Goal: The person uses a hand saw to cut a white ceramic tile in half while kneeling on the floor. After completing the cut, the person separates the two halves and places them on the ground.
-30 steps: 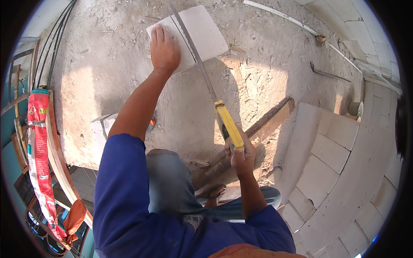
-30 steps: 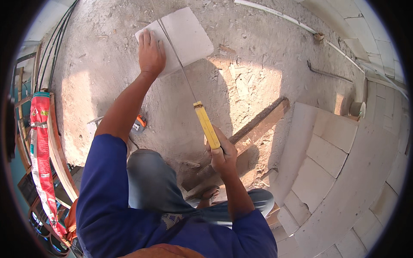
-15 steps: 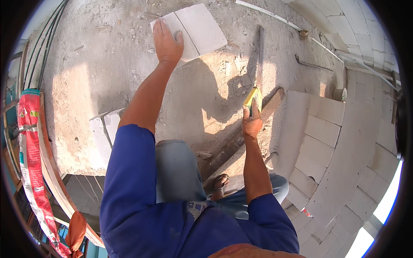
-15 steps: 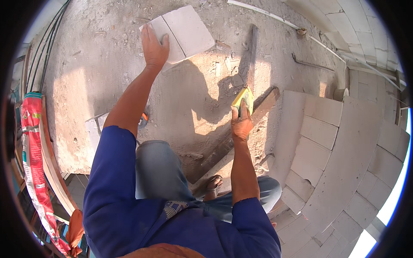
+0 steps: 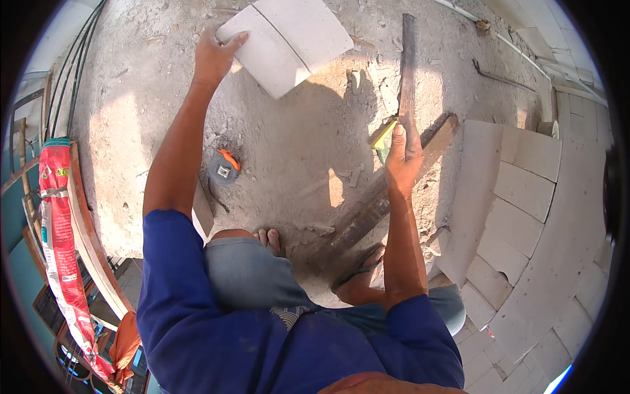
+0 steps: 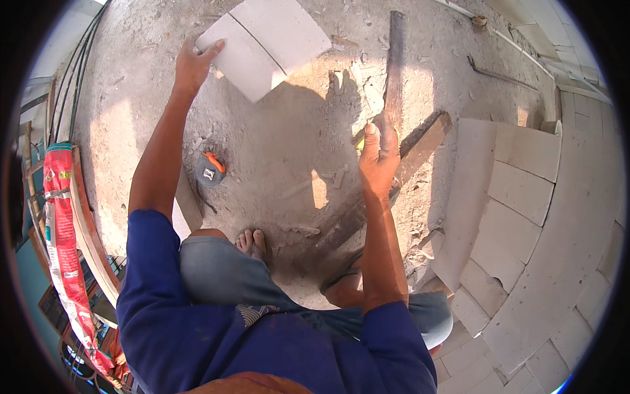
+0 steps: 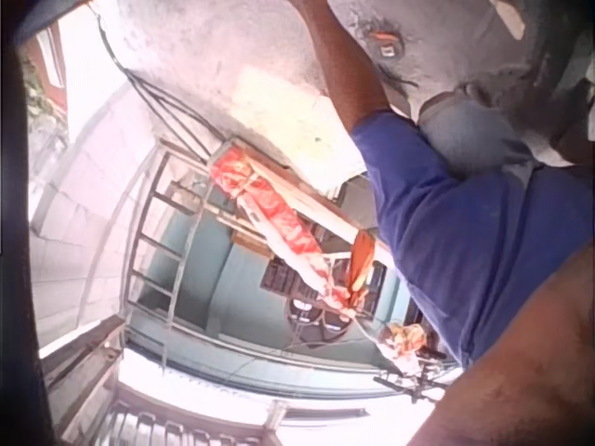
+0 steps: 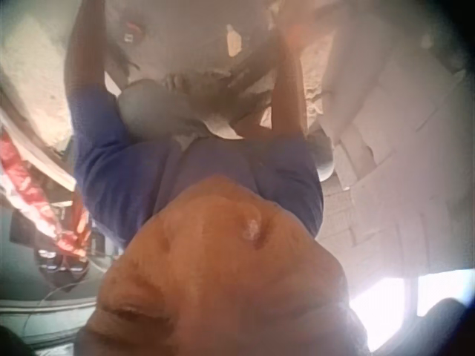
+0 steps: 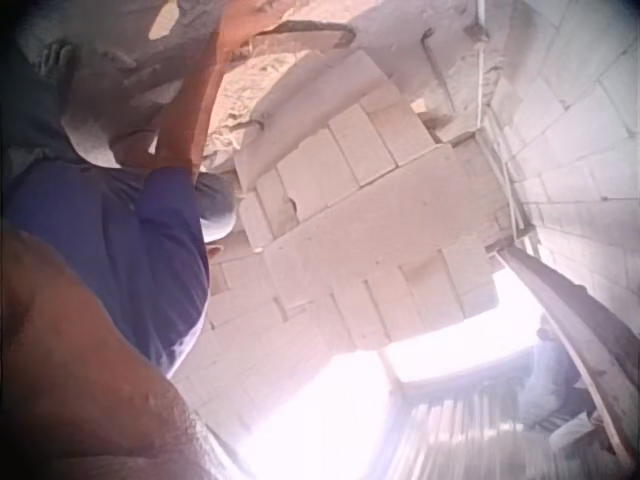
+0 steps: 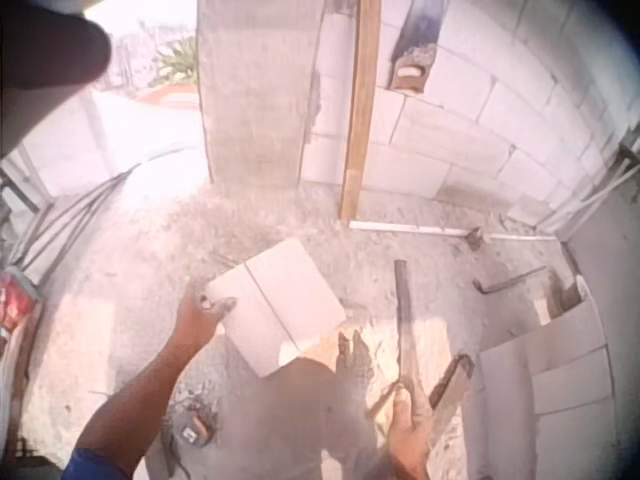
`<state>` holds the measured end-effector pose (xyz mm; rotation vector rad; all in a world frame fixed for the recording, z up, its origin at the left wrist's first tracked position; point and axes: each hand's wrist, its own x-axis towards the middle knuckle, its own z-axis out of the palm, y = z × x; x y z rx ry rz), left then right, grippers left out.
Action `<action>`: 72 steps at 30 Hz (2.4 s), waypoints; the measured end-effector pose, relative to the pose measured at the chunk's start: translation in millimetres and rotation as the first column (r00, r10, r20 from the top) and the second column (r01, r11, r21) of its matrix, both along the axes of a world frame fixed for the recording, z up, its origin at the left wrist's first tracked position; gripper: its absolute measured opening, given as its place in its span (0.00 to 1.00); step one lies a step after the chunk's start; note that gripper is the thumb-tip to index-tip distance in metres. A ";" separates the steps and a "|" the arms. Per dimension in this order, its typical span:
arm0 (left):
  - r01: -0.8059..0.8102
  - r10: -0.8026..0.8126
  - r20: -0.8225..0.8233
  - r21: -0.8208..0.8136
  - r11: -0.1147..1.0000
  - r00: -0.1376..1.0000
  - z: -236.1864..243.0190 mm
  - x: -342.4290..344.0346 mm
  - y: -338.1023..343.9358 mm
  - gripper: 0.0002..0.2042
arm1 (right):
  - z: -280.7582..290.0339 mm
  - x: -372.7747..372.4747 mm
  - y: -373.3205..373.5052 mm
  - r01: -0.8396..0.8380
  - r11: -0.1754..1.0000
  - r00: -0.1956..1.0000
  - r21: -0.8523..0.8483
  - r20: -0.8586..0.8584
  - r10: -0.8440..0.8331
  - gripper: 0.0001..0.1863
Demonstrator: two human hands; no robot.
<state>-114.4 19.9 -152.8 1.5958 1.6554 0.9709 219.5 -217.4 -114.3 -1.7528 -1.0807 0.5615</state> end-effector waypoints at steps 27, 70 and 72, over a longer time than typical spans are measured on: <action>0.368 -0.617 -0.586 -0.498 0.785 0.525 3.8 -55.4 -239.7 0.48 | -24.9 70.6 -0.8 0.280 0.954 0.939 -0.110 0.239 -0.248 0.38; 0.225 -0.063 -0.389 0.386 0.895 0.919 61.0 14.6 -203.4 0.52 | 18.6 -41.0 -8.0 -0.235 0.939 0.800 -0.250 -0.598 0.041 0.51; 0.257 -0.065 -0.389 0.465 0.847 0.919 51.3 9.0 -215.7 0.51 | 35.0 -39.1 -1.8 -0.247 0.951 0.561 -0.186 -0.828 -0.016 0.57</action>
